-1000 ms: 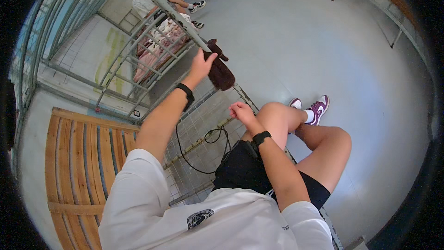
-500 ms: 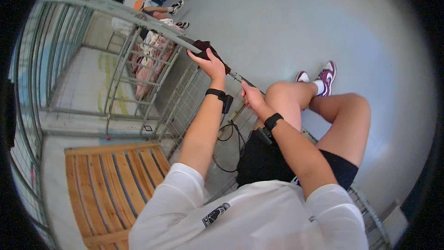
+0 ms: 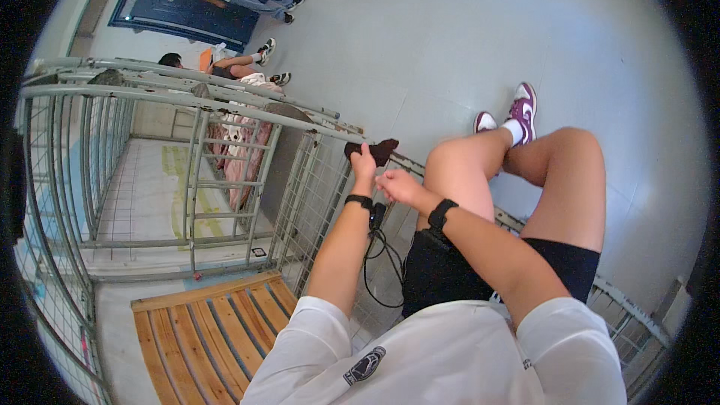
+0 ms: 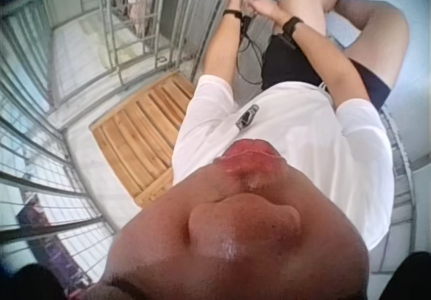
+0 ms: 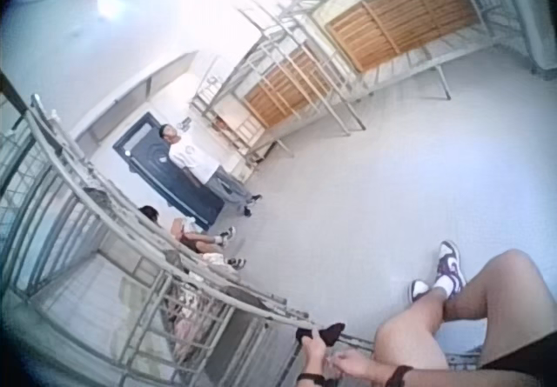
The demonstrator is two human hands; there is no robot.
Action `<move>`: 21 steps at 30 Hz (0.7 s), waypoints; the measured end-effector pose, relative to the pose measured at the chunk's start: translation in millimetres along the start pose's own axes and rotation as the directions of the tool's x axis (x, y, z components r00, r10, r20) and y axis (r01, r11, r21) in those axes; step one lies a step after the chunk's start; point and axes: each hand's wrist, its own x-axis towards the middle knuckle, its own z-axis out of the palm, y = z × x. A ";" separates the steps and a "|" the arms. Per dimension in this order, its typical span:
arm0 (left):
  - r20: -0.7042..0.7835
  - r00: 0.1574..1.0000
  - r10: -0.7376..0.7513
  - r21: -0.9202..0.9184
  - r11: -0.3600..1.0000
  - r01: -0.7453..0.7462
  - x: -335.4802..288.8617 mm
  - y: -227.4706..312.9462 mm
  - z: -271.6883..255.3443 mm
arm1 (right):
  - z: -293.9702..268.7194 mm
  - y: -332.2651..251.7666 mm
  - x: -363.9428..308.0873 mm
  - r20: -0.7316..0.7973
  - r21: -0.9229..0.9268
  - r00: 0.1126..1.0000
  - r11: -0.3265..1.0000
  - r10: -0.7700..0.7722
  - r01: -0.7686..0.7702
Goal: The person wipes the metal frame and wooden slats of a bunk bed using a dark cloth, moving across various sections of the frame and the ladder.
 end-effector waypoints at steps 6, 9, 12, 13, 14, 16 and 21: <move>-0.458 0.881 0.117 -0.471 0.809 -0.352 -55.5 126.7 -54.3 | -19.3 11.3 -6.2 -0.019 0.000 0.999 1.000 0.028 -0.028; -0.520 0.779 0.349 -0.450 0.663 -0.598 -44.8 202.3 -143.6 | -7.2 -6.3 -14.2 0.084 0.128 0.996 0.992 -0.028 0.017; -0.672 0.655 0.345 -0.380 0.599 -0.705 -20.2 281.1 -202.9 | -24.8 -54.9 -33.0 0.106 0.288 0.994 0.957 0.006 -0.036; -0.624 0.738 0.259 -0.522 0.564 -0.640 -18.8 309.4 -217.3 | -40.6 -68.5 -32.8 0.094 0.366 0.994 0.930 -0.062 0.024; -0.552 0.815 0.174 -0.653 0.517 -0.553 -18.5 320.1 -229.8 | -60.9 -78.5 -38.3 0.073 0.445 0.990 0.893 -0.117 0.073; -0.467 0.861 0.200 -0.308 0.876 -0.371 -10.6 310.4 -246.6 | -101.8 -115.7 -59.7 0.054 0.598 0.988 0.797 -0.143 0.083; -0.436 0.834 0.338 0.177 0.941 -0.289 -7.7 283.9 -268.2 | -175.5 -156.2 -123.6 -0.184 0.627 0.975 0.749 -0.125 0.214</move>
